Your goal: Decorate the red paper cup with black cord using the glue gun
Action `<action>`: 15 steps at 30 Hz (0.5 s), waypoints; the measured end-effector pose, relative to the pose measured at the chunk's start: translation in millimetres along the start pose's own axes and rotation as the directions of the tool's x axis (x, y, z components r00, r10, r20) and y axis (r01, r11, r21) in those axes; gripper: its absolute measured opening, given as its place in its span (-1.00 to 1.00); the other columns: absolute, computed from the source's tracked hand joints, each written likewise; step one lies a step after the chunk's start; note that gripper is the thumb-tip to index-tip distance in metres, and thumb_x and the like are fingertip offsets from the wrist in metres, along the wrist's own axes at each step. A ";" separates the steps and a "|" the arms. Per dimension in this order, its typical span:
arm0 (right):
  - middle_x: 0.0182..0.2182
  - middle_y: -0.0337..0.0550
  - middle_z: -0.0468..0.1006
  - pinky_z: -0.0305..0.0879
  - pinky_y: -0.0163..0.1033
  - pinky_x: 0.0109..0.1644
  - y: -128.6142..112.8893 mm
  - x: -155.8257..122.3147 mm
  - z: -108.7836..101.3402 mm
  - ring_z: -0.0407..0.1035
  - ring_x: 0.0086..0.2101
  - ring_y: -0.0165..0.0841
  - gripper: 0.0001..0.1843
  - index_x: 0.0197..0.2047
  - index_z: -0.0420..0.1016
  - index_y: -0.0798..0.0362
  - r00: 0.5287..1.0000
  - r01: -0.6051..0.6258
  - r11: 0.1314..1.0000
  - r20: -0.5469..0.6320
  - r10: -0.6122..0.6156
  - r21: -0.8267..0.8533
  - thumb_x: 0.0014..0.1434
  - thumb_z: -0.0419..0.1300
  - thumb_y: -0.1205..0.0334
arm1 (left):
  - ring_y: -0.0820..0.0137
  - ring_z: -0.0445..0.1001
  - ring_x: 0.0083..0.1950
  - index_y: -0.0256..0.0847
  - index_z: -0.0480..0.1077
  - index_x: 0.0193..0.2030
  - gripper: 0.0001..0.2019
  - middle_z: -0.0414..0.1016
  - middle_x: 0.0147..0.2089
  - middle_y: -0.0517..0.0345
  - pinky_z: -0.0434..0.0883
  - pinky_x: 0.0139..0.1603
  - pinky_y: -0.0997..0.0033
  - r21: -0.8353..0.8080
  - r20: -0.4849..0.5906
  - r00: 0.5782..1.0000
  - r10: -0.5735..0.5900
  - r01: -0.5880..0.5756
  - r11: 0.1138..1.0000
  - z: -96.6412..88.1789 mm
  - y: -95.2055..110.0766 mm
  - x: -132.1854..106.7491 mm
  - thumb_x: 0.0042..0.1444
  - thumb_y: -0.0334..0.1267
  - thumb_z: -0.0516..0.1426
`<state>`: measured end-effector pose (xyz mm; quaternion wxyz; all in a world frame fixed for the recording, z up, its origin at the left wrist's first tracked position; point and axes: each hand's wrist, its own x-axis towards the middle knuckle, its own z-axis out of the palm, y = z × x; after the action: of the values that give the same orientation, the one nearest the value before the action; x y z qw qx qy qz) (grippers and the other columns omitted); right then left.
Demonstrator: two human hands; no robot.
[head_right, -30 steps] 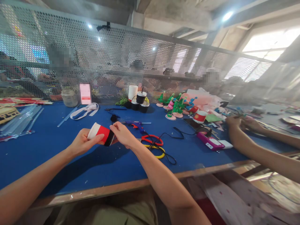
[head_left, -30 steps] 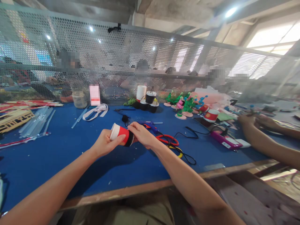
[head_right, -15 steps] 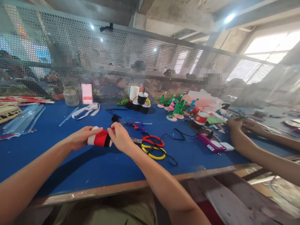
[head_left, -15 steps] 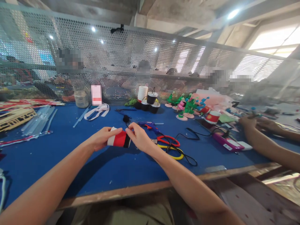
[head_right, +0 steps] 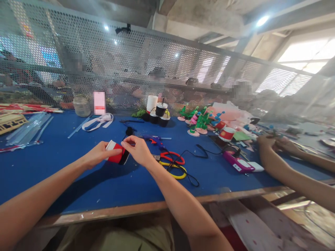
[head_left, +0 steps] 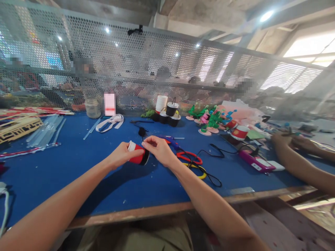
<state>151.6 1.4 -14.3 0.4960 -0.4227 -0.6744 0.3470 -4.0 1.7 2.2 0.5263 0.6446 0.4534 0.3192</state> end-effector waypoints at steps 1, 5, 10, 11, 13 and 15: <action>-0.54 -0.28 0.38 0.18 -0.31 -0.36 -1.0 -0.7 0.7 0.25 -0.48 -0.45 -0.86 -0.48 0.35 0.07 1.000 -0.002 1.000 0.007 0.002 0.000 -0.04 0.13 0.16 | 0.60 0.06 -0.63 -0.31 0.26 -0.66 -0.71 0.16 -0.70 0.34 -0.03 -0.58 0.54 0.021 0.001 1.000 0.012 -0.012 1.000 0.9 -0.8 -0.1 -0.30 -0.14 0.23; -0.55 -0.27 0.40 0.18 -0.32 -0.37 -2.9 -2.3 2.5 0.26 -0.49 -0.45 -0.88 -0.51 0.37 0.08 0.999 -0.026 0.999 0.038 0.027 -0.025 -0.04 0.13 0.21 | 0.61 0.01 -0.64 -0.30 0.23 -0.68 -0.71 0.10 -0.72 0.35 -0.07 -0.60 0.53 0.082 -0.024 0.999 0.031 -0.029 0.996 4.6 -5.0 0.9 -0.27 -0.13 0.20; -0.55 -0.25 0.43 0.20 -0.32 -0.35 -1.5 0.1 0.0 0.30 -0.48 -0.44 -0.82 -0.52 0.39 0.10 0.997 -0.032 0.998 0.065 0.036 -0.060 0.00 0.09 0.18 | 0.61 0.02 -0.65 -0.29 0.22 -0.69 -0.72 0.11 -0.73 0.35 -0.07 -0.61 0.54 0.103 -0.061 0.998 0.010 -0.004 0.995 6.4 -8.1 3.1 -0.28 -0.14 0.19; -0.56 -0.24 0.44 0.21 -0.32 -0.35 -1.6 1.3 -2.4 0.31 -0.48 -0.44 -0.80 -0.52 0.39 0.10 0.998 -0.037 0.997 0.047 0.040 -0.066 0.01 0.09 0.17 | 0.61 0.02 -0.65 -0.28 0.22 -0.70 -0.72 0.11 -0.73 0.35 -0.07 -0.61 0.54 0.098 -0.070 0.998 0.005 0.001 0.995 6.4 -8.1 3.3 -0.28 -0.14 0.19; -0.59 -0.24 0.43 0.21 -0.33 -0.41 -2.4 4.3 -10.6 0.31 -0.53 -0.45 -0.78 -0.52 0.37 0.10 0.997 -0.071 0.996 -0.030 0.070 -0.048 0.03 0.07 0.16 | 0.60 0.04 -0.66 -0.28 0.23 -0.69 -0.73 0.13 -0.73 0.35 -0.05 -0.61 0.54 0.074 -0.093 0.996 -0.010 0.017 0.997 6.2 -7.3 3.5 -0.30 -0.15 0.20; -0.67 -0.29 0.37 0.20 -0.33 -0.49 -4.4 7.8 -22.6 0.26 -0.63 -0.48 -0.75 -0.51 0.35 0.10 0.981 -0.134 0.991 -0.138 0.134 0.015 0.06 0.03 0.13 | 0.59 0.07 -0.65 -0.29 0.27 -0.68 -0.74 0.16 -0.73 0.34 -0.02 -0.60 0.53 0.049 -0.122 0.992 -0.030 0.036 0.998 5.7 -5.9 3.5 -0.31 -0.15 0.20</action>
<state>171.1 7.8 -1.4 0.5184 -0.4889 -0.6073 0.3512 1.0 2.9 -5.2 0.4862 0.6297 0.5034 0.3373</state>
